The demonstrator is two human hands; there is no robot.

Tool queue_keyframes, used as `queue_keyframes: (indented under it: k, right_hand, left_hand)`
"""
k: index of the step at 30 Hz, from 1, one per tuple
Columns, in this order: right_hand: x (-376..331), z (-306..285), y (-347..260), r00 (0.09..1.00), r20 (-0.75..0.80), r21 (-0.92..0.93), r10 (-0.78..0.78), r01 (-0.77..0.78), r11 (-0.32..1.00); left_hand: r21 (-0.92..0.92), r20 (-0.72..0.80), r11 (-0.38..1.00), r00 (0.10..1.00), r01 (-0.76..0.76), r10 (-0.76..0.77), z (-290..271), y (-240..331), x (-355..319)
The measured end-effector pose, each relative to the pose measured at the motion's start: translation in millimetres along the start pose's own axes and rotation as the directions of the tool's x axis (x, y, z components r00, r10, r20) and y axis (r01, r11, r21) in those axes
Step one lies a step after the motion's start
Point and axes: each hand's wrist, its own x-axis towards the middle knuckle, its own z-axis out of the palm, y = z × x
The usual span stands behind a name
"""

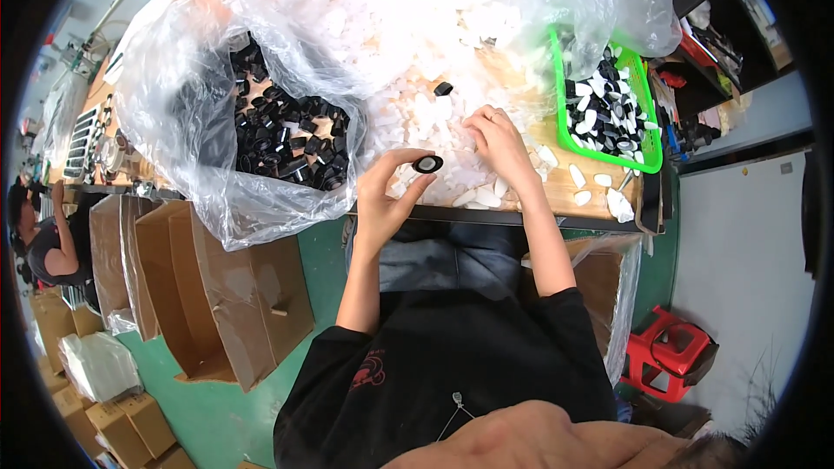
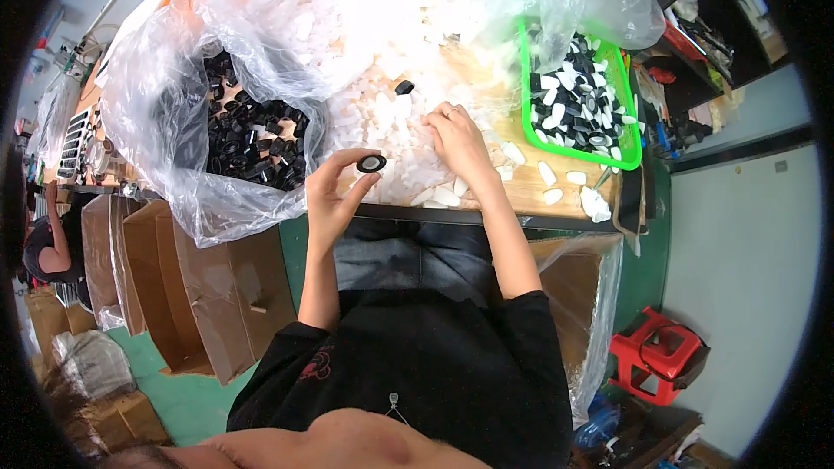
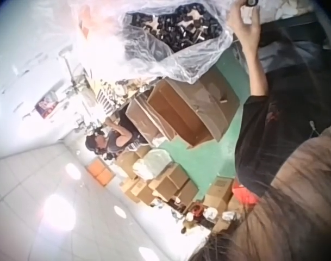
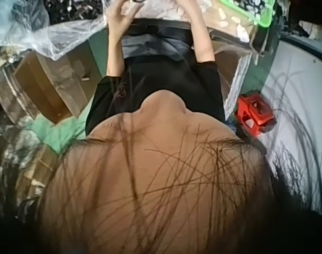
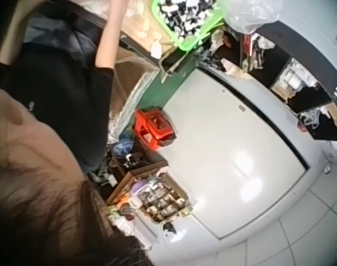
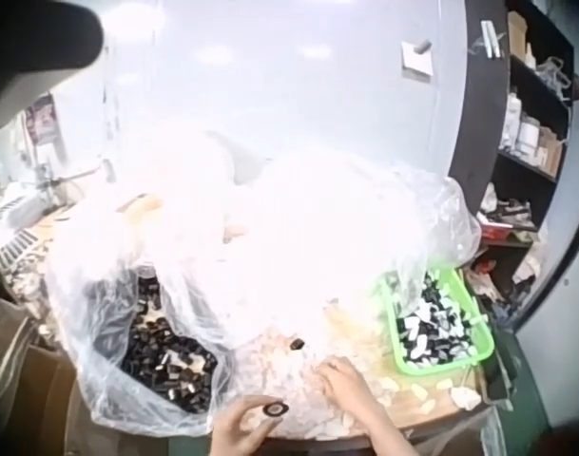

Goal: Assembling small black plastic components by attaching white adhesive pads or pieces.

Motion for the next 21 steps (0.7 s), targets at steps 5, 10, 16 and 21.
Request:
queue_keyframes:
  k: [5,10,16,21]
  right_hand:
    - [1,-1,-5,1.0,-0.005,-0.104,0.004,-0.005,0.995]
    - [-7,-25,-63,0.995,-0.069,0.493,0.076,-0.032,0.869]
    - [-7,-56,-107,0.914,-0.167,0.205,-0.369,0.398,0.894]
    - [3,-72,-95,0.89,-0.043,0.211,-0.454,0.452,0.867]
  left_hand:
    - [-0.016,-0.014,1.0,1.0,-0.027,0.027,-2,4,2]
    - [0.056,-0.051,0.992,0.992,-0.111,0.114,-3,7,3]
    - [0.166,-0.067,0.955,0.964,-0.245,0.259,-2,20,10]
    - [0.117,0.038,0.959,0.966,-0.26,0.257,-5,30,21]
